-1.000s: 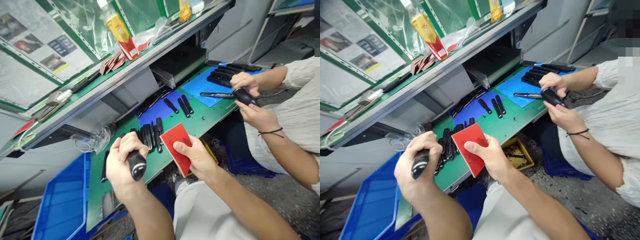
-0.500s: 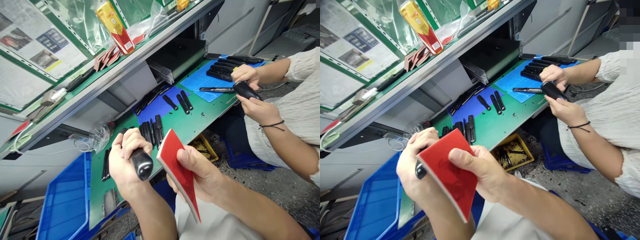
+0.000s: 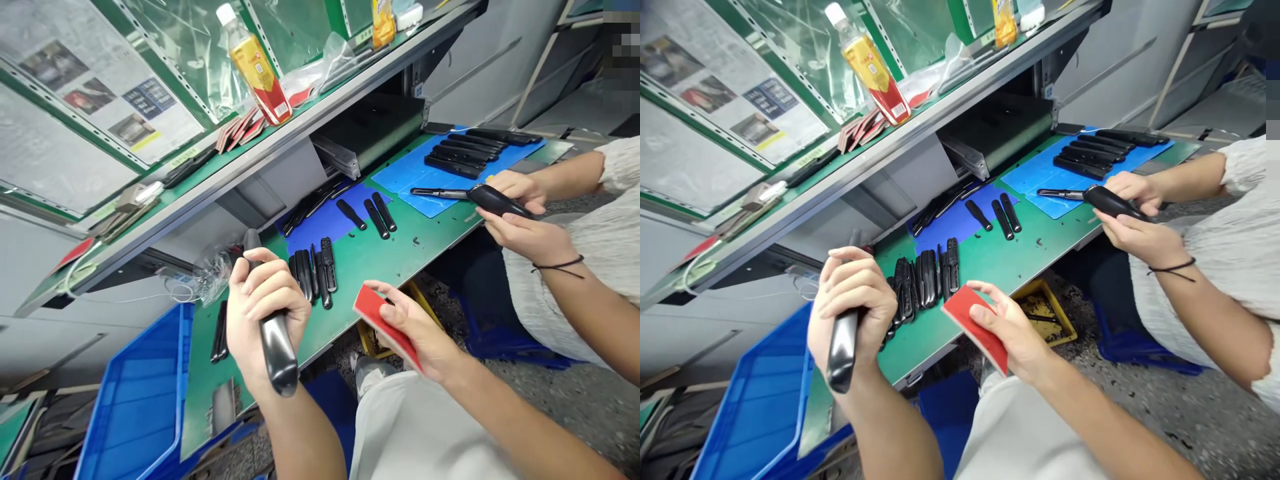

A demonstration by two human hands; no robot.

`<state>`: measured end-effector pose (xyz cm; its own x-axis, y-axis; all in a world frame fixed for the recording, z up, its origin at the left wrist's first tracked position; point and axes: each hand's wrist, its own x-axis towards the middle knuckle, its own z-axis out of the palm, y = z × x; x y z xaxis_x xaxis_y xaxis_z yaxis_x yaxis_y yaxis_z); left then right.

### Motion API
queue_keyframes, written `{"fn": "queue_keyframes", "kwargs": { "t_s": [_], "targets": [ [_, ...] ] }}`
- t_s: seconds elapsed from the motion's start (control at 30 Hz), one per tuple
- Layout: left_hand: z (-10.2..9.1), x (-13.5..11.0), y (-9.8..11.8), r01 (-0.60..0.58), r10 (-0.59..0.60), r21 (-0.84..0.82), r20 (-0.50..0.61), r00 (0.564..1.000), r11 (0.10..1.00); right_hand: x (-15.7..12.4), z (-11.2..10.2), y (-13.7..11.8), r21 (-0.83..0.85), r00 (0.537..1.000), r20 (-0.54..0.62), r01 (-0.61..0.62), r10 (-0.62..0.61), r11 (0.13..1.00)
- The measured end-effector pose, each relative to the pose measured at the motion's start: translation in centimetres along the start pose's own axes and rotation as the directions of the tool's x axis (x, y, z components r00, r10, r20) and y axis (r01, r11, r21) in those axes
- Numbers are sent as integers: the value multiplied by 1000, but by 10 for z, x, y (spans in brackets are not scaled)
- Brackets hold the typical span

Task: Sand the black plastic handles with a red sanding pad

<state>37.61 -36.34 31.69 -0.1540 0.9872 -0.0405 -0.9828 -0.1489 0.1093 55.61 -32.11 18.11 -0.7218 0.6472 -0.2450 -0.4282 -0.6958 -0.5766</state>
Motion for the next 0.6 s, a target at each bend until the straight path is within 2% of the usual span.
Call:
{"fn": "queue_keyframes", "kwargs": {
  "t_s": [0.1, 0.17, 0.23, 0.33, 0.43, 0.5, 0.6],
  "targets": [
    [-9, 4, -9, 27, -22, 153, -36, 999, 988, -11, 11, -11, 292, 972, 229, -122, 55, 949],
    [-15, 4, -15, 65, -58, 179, -42, 997, 982, -16, 15, -12, 361, 956, 287, -159, 52, 919],
    [-20, 4, -21, 100, -91, 183, -59, 994, 978, -20, 16, -10, 362, 958, 286, -137, 30, 922],
    [-22, 5, -28, 99, -73, 248, -113, 991, 964, -25, 20, -11, 314, 965, 263, -91, 5, 945],
    [-20, 7, -35, 84, -37, 316, -152, 988, 945, -30, 24, -15, 263, 985, 172, -46, 0, 964],
    [-18, 8, -38, 89, -31, 341, -173, 984, 936, -33, 25, -16, 255, 995, 87, -72, 52, 964],
    [-16, 9, -41, 90, -15, 376, -198, 980, 922, -37, 25, -12, 314, 979, 29, -201, 202, 928]
  ]
}}
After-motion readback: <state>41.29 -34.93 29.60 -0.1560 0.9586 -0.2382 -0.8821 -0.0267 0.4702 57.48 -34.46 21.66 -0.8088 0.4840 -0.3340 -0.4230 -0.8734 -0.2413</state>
